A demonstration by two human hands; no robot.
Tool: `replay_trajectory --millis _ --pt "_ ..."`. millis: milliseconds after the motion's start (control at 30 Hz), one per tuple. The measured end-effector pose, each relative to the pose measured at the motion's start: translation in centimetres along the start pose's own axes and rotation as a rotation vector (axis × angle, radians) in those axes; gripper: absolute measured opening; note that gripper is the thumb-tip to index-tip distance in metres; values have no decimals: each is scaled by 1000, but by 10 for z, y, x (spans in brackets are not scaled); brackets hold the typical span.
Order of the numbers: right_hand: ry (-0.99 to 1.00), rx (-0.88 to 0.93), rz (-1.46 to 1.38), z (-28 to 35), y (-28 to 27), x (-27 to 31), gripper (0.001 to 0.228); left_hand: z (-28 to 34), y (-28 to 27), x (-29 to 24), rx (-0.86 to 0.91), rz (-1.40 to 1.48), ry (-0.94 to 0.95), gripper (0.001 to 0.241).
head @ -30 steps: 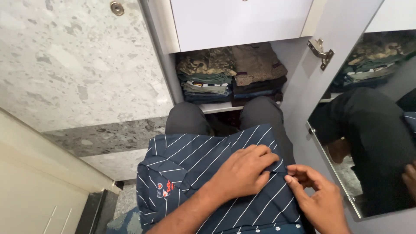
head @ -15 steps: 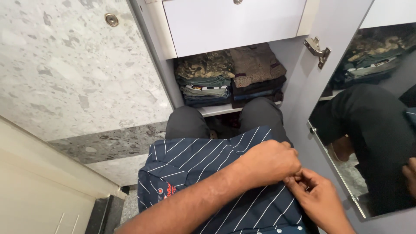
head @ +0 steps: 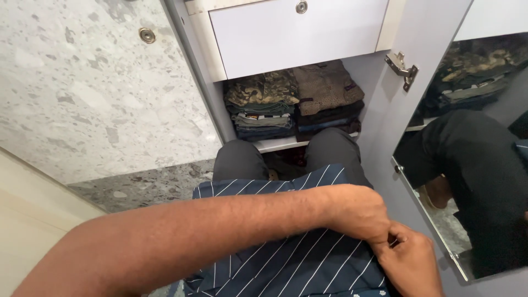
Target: The person sits on the floor in front of an open wardrobe and folds two shirts by hand. First, they fold a red and blue checkered shirt, then a dark blue striped shirt, placing each folded shirt onto a shelf inside the wardrobe.
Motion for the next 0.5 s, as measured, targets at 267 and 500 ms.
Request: replay_trajectory --millis 267,500 --pt "-125 2 22 -4 -2 6 20 -5 -10 -10 -40 65 -149 19" --pt "83 167 57 -4 1 5 21 -4 6 -4 136 -109 -270 15"
Point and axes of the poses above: each hand's wrist, its own z-axis away from the middle knuckle, its own y-axis out of the palm, x = y × z, the point moved 8 cm from there along -z, towards the middle knuckle, and after that the axes turned 5 degrees about -z, right-handed, at the moved point
